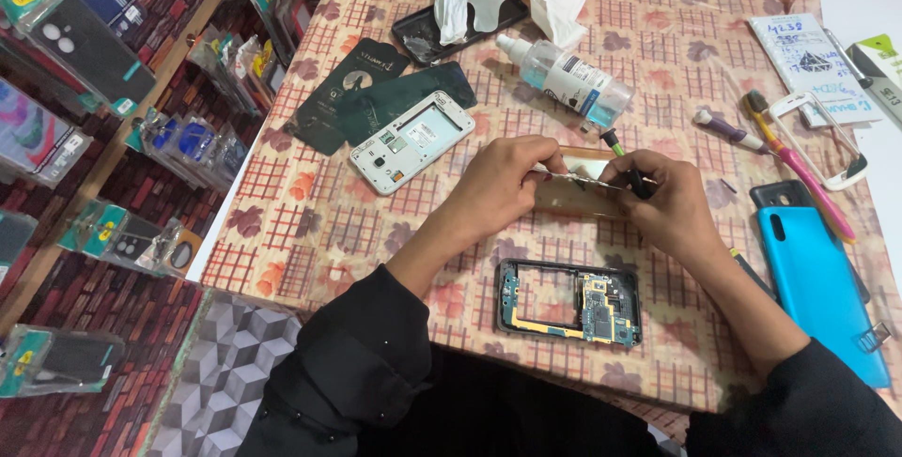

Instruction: The person uses a screwdriver to remove screws from a smartphone's internal metal shield, then lifts and removes the shield to expose the motherboard. The person places the removed shield on the table and continues to manipulate the phone's internal components.

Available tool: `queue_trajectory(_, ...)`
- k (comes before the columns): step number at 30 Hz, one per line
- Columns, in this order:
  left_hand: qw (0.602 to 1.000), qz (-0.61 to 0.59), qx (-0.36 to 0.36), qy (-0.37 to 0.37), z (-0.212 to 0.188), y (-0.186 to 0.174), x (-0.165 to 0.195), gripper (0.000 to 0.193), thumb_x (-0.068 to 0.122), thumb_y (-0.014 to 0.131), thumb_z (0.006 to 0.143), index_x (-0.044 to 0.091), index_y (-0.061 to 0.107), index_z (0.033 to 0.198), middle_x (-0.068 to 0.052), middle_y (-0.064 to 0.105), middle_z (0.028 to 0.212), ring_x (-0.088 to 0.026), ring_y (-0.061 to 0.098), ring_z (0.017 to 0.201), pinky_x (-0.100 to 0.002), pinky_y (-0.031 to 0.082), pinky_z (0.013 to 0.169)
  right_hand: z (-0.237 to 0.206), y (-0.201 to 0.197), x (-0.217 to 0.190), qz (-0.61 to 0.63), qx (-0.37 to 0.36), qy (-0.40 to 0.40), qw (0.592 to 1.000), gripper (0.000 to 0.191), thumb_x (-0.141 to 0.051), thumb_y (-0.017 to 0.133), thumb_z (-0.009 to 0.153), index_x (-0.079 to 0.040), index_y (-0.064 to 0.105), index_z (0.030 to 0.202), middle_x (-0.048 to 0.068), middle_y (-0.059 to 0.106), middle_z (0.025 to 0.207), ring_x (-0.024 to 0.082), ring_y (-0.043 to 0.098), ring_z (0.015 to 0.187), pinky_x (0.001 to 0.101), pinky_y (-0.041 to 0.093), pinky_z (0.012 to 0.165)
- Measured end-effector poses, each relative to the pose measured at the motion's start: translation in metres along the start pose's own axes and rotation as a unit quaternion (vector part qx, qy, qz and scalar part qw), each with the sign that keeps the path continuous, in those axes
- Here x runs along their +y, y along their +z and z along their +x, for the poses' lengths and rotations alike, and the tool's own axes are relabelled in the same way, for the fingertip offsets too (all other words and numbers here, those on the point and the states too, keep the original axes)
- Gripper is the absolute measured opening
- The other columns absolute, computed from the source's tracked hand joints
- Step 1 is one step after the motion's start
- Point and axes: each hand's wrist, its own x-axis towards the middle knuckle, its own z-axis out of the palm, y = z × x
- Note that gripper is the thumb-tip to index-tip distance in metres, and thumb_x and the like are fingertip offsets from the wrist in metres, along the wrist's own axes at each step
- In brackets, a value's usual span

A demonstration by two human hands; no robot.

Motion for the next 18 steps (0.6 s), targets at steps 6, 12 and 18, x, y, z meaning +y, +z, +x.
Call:
queue_trajectory(6,1.0,0.012,0.01,-0.002,-0.001,0.0,0.002,0.026,-0.009,0.06,0.078,0.004,0.068,0.099,-0.014,0.074,0.099,-0.033,0.073,0.092,-0.043,0.057,0.079,0.0,0.001,-0.01,-0.006,0.02,0.001,1.0,0.024,0.004,0.072,0.085,0.0,0.07,0.108,0.004,0.074,0.095,0.007,0.066,0.086,0.0226,0.054,0.076)
queue_trajectory(12,1.0,0.014,0.013,-0.014,0.0,-0.002,0.005,0.022,-0.007,0.062,0.08,0.004,0.068,0.098,-0.012,0.074,0.098,-0.031,0.074,0.091,-0.041,0.057,0.078,0.0,0.002,-0.01,0.067,0.016,0.054,0.996,0.019,0.001,0.069,0.092,0.0,0.072,0.11,0.004,0.073,0.093,0.007,0.064,0.082,0.0228,0.052,0.071)
queue_trajectory(18,1.0,0.002,0.007,0.006,0.0,-0.001,0.01,0.023,-0.008,0.063,0.077,0.003,0.068,0.097,-0.012,0.073,0.097,-0.031,0.073,0.088,-0.042,0.056,0.077,0.004,-0.002,0.0,0.188,0.011,0.08,0.979,0.017,0.008,0.067,0.089,0.002,0.069,0.105,0.003,0.072,0.097,0.008,0.067,0.086,0.0217,0.056,0.077)
